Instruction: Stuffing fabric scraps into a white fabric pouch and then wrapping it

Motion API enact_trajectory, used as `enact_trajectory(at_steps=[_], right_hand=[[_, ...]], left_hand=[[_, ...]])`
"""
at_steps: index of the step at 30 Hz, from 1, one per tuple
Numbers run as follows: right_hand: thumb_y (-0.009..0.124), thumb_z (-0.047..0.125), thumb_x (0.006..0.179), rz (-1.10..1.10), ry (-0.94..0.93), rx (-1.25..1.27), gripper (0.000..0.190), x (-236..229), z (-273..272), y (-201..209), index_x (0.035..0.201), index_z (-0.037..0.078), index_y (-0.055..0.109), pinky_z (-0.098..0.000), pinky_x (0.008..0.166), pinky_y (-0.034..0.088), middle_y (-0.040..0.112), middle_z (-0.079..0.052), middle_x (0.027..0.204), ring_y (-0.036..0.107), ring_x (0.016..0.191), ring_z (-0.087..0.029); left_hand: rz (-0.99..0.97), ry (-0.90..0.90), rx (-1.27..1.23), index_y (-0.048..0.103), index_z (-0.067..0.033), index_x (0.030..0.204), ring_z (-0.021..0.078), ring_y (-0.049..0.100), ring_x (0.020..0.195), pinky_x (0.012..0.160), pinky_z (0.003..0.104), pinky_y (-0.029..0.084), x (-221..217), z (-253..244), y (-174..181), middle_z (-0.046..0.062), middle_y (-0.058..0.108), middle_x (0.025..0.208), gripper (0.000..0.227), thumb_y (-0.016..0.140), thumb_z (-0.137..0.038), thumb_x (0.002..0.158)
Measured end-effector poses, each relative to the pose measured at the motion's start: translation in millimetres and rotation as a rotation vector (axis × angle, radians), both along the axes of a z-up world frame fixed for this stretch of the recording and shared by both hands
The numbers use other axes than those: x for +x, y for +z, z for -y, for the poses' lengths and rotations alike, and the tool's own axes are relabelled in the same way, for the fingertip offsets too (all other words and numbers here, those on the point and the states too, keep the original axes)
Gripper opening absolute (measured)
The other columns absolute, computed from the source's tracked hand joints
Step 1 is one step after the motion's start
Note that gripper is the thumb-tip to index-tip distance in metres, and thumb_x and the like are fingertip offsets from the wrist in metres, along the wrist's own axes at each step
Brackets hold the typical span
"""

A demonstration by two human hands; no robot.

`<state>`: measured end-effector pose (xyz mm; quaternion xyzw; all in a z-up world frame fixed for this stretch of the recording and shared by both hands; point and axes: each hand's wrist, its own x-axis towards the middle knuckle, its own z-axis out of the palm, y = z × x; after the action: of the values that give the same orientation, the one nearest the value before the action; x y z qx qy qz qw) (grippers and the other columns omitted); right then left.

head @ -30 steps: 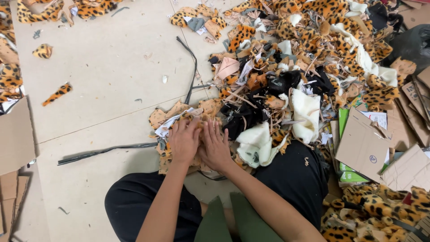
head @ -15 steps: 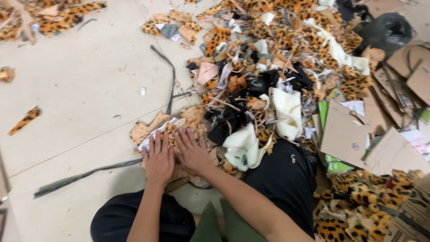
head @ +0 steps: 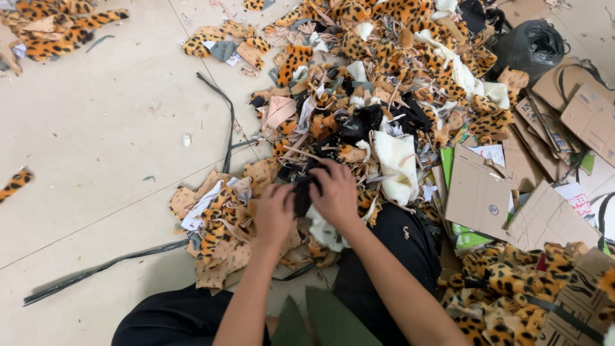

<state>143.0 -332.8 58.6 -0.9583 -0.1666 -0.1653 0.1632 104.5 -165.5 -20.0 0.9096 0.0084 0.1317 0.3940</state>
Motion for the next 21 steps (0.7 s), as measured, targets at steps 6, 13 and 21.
enact_trajectory(at_steps=[6, 13, 21], right_hand=[[0.074, 0.036, 0.09, -0.331, -0.213, 0.092, 0.055, 0, 45, -16, 0.141, 0.021, 0.057, -0.0499, 0.078, 0.055, 0.065, -0.01, 0.12, 0.067, 0.101, -0.034], [0.078, 0.024, 0.094, -0.613, -0.13, 1.003, 0.036, 3, 38, 16, 0.126, 0.012, 0.07, -0.0294, 0.078, 0.058, 0.076, -0.011, 0.116, 0.073, 0.099, -0.019], [0.084, 0.038, 0.078, -0.79, -0.011, 0.205, 0.113, -16, 26, 47, 0.166, 0.018, 0.017, -0.069, 0.116, 0.024, 0.043, -0.024, 0.154, 0.035, 0.143, -0.046]], left_hand=[[-0.471, -0.071, 0.005, 0.03, -0.0257, 0.161, 0.0433, 0.056, 0.128, 0.078, 0.051, 0.065, 23, 52, 107, 0.018, 0.037, 0.146, 0.092, 0.083, -0.032, 0.086], [-0.53, -0.091, -0.094, 0.069, -0.021, 0.125, 0.0405, 0.063, 0.12, 0.094, 0.051, 0.058, 53, 39, 56, 0.007, 0.049, 0.135, 0.04, 0.076, -0.033, 0.087], [-0.677, 0.132, -0.704, 0.068, -0.0155, 0.135, 0.0296, 0.069, 0.114, 0.088, 0.038, 0.061, 44, -2, 149, 0.017, 0.068, 0.126, 0.056, 0.076, -0.038, 0.084]])
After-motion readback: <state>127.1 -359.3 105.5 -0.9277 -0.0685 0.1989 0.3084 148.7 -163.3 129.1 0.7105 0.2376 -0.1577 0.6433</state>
